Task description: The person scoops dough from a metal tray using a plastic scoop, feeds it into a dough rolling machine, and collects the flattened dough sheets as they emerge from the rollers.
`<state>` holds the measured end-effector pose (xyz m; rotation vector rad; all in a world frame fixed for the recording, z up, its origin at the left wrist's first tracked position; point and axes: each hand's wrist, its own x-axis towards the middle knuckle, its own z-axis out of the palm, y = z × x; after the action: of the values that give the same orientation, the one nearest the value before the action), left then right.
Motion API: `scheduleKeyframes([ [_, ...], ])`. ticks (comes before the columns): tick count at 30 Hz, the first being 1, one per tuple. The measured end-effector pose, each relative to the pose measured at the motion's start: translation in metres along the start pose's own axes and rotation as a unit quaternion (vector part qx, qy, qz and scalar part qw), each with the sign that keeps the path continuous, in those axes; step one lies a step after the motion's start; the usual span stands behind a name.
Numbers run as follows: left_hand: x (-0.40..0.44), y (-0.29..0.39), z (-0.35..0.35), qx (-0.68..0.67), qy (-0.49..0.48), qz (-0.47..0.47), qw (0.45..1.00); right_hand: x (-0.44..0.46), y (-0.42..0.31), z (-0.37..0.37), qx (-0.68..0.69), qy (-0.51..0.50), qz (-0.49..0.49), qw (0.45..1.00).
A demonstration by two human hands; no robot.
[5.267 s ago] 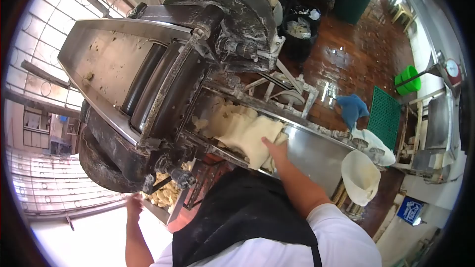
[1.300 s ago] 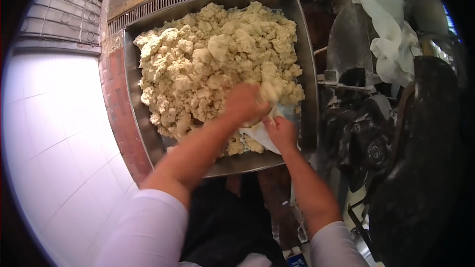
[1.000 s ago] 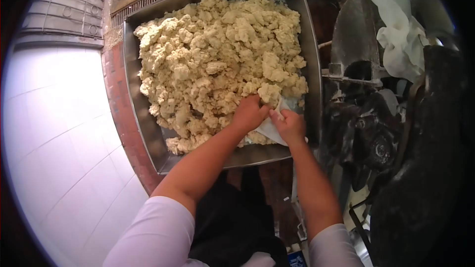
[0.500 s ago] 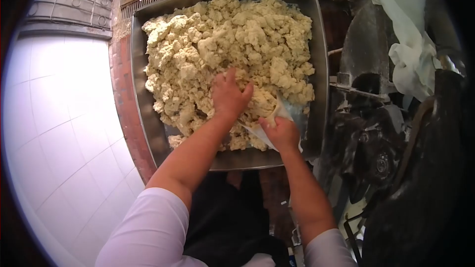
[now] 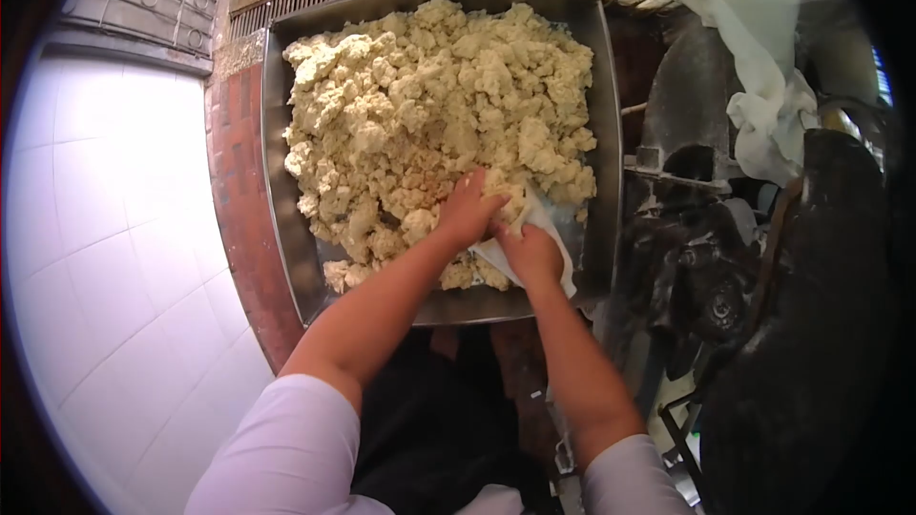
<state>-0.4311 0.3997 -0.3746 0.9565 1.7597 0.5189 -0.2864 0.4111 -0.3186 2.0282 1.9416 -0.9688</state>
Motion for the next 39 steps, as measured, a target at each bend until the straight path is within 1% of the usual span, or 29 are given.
scheduleKeyframes([
  [1, -0.007, -0.006, 0.004, -0.009, 0.006, -0.008, 1.0, -0.005, -0.006, -0.004, -0.012, 0.0, 0.014, 1.0],
  [2, -0.015, -0.005, 0.002, -0.047, -0.022, -0.002, 0.999, -0.008, -0.009, -0.005, -0.025, -0.004, 0.027, 0.999],
  [5, -0.002, -0.009, 0.013, -0.054, -0.033, 0.003, 0.998, 0.005, -0.003, 0.001, -0.018, 0.008, 0.053, 0.998],
  [7, 0.0, -0.004, 0.012, -0.184, -0.076, -0.013, 0.98, 0.001, 0.004, -0.004, 0.004, -0.007, 0.037, 0.999],
  [9, -0.007, 0.013, -0.008, -0.325, -0.121, 0.005, 0.938, -0.005, 0.002, -0.018, 0.008, 0.001, 0.013, 1.0],
  [11, -0.017, 0.032, -0.028, -0.352, -0.137, -0.019, 0.926, -0.022, 0.004, -0.024, -0.007, 0.019, -0.014, 1.0],
  [12, -0.03, 0.04, -0.035, -0.367, -0.149, -0.039, 0.918, -0.026, 0.009, -0.026, 0.01, 0.04, -0.029, 0.999],
  [13, -0.044, 0.047, -0.041, -0.384, -0.161, -0.063, 0.907, -0.034, 0.016, -0.024, 0.068, 0.049, -0.027, 0.996],
  [14, -0.063, 0.07, -0.062, -0.357, -0.185, -0.031, 0.915, -0.038, 0.024, -0.023, 0.124, 0.06, -0.028, 0.99],
  [17, -0.087, 0.088, -0.105, -0.373, -0.156, 0.057, 0.913, -0.059, 0.023, -0.046, 0.255, 0.105, -0.047, 0.96],
  [19, -0.103, 0.091, -0.143, -0.438, -0.022, 0.102, 0.893, -0.078, 0.014, -0.058, 0.325, 0.123, -0.064, 0.936],
  [21, -0.121, 0.093, -0.162, -0.469, 0.156, 0.08, 0.866, -0.096, 0.005, -0.067, 0.384, 0.136, -0.087, 0.909],
  [22, -0.122, 0.087, -0.163, -0.521, 0.125, 0.035, 0.844, -0.104, 0.0, -0.071, 0.393, 0.152, -0.101, 0.901],
  [23, -0.116, 0.075, -0.158, -0.57, 0.091, -0.012, 0.817, -0.113, -0.007, -0.08, 0.419, 0.139, -0.102, 0.891],
  [24, -0.118, 0.077, -0.157, -0.614, 0.055, -0.06, 0.785, -0.127, -0.016, -0.092, 0.445, 0.126, -0.102, 0.881],
  [25, -0.121, 0.078, -0.153, -0.643, 0.017, -0.036, 0.765, -0.139, -0.024, -0.103, 0.469, 0.111, -0.1, 0.871],
  [26, -0.131, 0.092, -0.151, -0.67, -0.023, -0.015, 0.742, -0.149, -0.029, -0.11, 0.479, 0.118, -0.119, 0.862],
  [28, -0.15, 0.116, -0.148, -0.725, -0.087, 0.017, 0.683, -0.166, -0.034, -0.119, 0.505, 0.108, -0.121, 0.848],
  [29, -0.156, 0.125, -0.151, -0.73, -0.086, 0.024, 0.678, -0.174, -0.039, -0.126, 0.519, 0.104, -0.123, 0.839],
  [30, -0.162, 0.132, -0.156, -0.733, -0.087, 0.032, 0.674, -0.187, -0.045, -0.137, 0.514, 0.092, -0.1, 0.847],
  [31, -0.167, 0.139, -0.16, -0.734, -0.089, 0.039, 0.672, -0.194, -0.047, -0.142, 0.509, 0.103, -0.115, 0.847],
  [32, -0.166, 0.144, -0.164, -0.718, -0.09, 0.055, 0.689, -0.201, -0.047, -0.146, 0.505, 0.115, -0.13, 0.846],
  [35, -0.16, 0.165, -0.179, -0.63, -0.104, 0.102, 0.763, -0.222, -0.052, -0.164, 0.488, 0.137, -0.15, 0.849],
  [36, -0.161, 0.176, -0.186, -0.596, -0.134, 0.097, 0.786, -0.23, -0.054, -0.172, 0.482, 0.145, -0.152, 0.851],
  [39, -0.158, 0.228, -0.203, -0.46, -0.189, 0.063, 0.865, -0.257, -0.07, -0.199, 0.518, 0.162, -0.139, 0.828],
])
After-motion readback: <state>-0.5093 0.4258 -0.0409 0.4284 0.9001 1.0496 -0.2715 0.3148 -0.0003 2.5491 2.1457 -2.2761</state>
